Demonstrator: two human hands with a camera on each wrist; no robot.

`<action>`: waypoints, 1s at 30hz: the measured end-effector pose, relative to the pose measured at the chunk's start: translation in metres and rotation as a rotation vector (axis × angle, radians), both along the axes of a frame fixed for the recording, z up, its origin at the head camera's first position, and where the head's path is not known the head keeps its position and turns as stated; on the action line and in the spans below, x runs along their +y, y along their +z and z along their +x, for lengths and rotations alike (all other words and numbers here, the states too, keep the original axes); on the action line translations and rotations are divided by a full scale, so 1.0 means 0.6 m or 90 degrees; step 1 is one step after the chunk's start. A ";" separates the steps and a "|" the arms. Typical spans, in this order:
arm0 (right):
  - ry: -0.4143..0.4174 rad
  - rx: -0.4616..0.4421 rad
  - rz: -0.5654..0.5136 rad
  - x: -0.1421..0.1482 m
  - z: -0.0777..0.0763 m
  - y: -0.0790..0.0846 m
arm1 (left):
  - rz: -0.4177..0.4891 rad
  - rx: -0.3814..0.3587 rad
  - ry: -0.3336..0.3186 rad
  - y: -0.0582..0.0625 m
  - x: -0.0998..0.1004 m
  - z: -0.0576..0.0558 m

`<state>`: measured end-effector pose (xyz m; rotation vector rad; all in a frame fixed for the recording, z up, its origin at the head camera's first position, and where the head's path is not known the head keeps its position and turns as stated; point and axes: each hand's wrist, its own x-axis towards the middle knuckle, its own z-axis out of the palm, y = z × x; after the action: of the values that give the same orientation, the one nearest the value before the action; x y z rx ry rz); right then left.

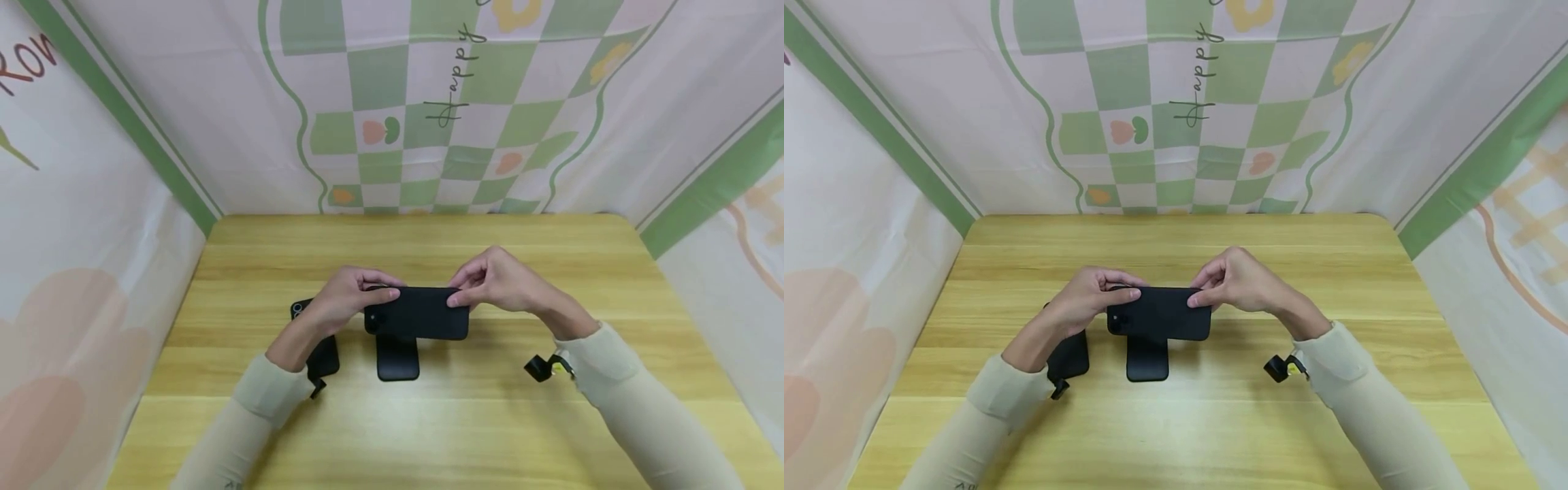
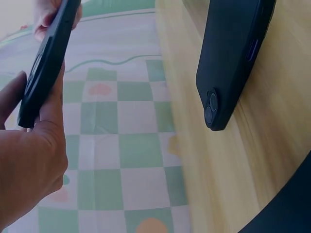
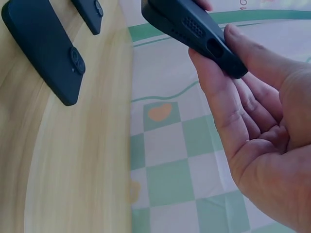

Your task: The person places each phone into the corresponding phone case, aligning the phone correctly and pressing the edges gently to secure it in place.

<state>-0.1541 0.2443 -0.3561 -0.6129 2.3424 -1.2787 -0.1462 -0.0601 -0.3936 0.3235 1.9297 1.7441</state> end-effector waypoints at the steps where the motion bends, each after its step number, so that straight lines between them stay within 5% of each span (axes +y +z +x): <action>1: 0.004 0.003 0.001 0.000 0.001 0.001 | -0.009 0.012 -0.011 0.001 0.002 0.000; 8: 0.001 0.026 0.012 -0.010 0.005 0.007 | -0.069 0.048 -0.030 0.006 0.017 0.005; 12: -0.035 0.050 0.022 -0.017 0.004 0.011 | -0.052 0.046 -0.024 0.008 0.024 0.008; 30: -0.095 0.012 -0.002 -0.021 0.006 0.001 | 0.066 0.009 0.155 -0.004 0.030 0.007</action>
<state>-0.1505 0.2317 -0.3557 -0.4600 2.4410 -1.3465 -0.1421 -0.0419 -0.3958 0.1409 1.9597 2.0063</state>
